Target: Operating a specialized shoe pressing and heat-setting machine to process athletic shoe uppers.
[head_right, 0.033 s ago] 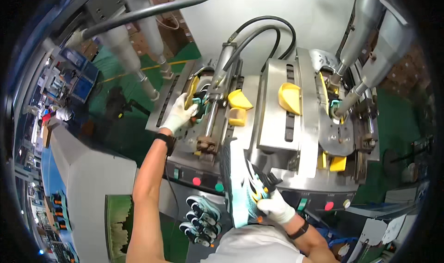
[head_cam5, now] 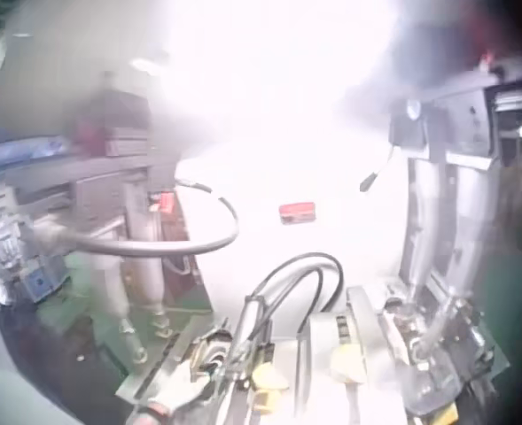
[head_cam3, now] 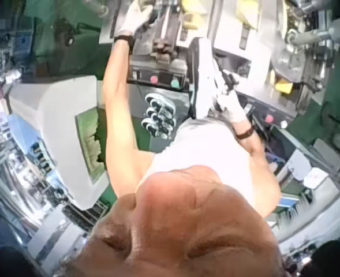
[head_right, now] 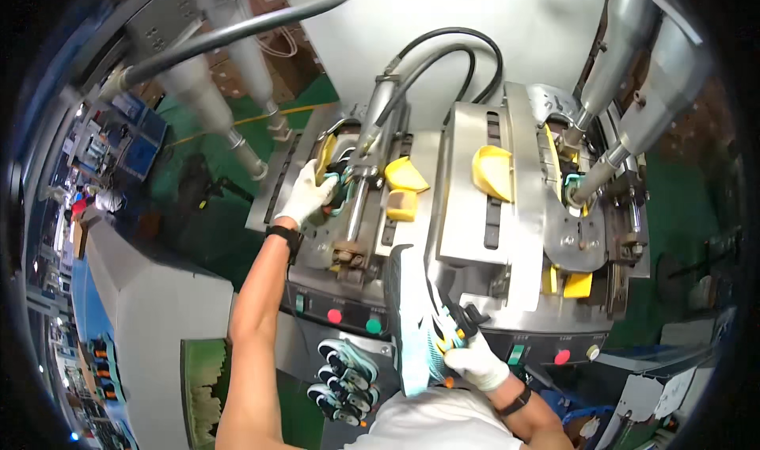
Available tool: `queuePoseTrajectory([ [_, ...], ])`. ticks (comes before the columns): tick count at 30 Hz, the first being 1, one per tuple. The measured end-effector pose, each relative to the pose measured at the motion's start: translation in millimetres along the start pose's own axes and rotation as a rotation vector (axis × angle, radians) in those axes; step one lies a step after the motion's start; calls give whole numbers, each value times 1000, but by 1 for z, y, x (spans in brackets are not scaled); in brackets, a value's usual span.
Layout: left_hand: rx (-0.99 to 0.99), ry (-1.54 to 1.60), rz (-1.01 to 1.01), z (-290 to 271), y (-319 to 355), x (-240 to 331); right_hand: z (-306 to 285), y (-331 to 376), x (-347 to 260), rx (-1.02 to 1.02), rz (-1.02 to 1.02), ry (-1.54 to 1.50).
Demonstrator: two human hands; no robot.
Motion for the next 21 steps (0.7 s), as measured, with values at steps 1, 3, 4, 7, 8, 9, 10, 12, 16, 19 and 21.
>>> queuePoseTrajectory([
  [1, 1, -123, -62, 18, -21, -10, 0, 7, -14, 28, -61, 3],
  [3, -82, -273, -133, 52, -44, -37, -11, 19, -25, 63, -126, -34],
  [4, -135, -332, -188, 64, -48, -54, -3, 17, -38, 31, -145, 9],
  [7, -189, -365, -216, 62, -70, -60, -8, 13, -46, 50, -187, 46],
  [8, -225, -366, -243, 55, -76, -58, -13, 8, -47, 84, -188, 61],
  [9, -211, -390, -208, 44, -74, -49, -13, 4, -43, 110, -163, 41],
  [10, -202, -391, -217, 30, -69, -41, -11, -1, -41, 129, -137, 26],
  [12, -129, -355, -163, -8, -49, -20, 6, -12, -44, 145, -71, 24],
  [16, 76, -62, -91, -84, 39, 47, 20, -35, -40, 164, -103, 153],
  [19, 311, 14, -155, -138, 161, 65, 75, -82, -49, 101, -214, 194],
  [21, 425, 48, -237, -148, 247, 60, 97, -142, -41, 32, -161, 164],
])
Point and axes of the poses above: each hand's wrist, its own y-axis away from the middle knuckle, its own z-axis out of the palm, x = y × z, the point moved 8 cm from there along -y, towards the middle knuckle, and after that the axes turned 8 degrees about z, right-handed, at the moved point
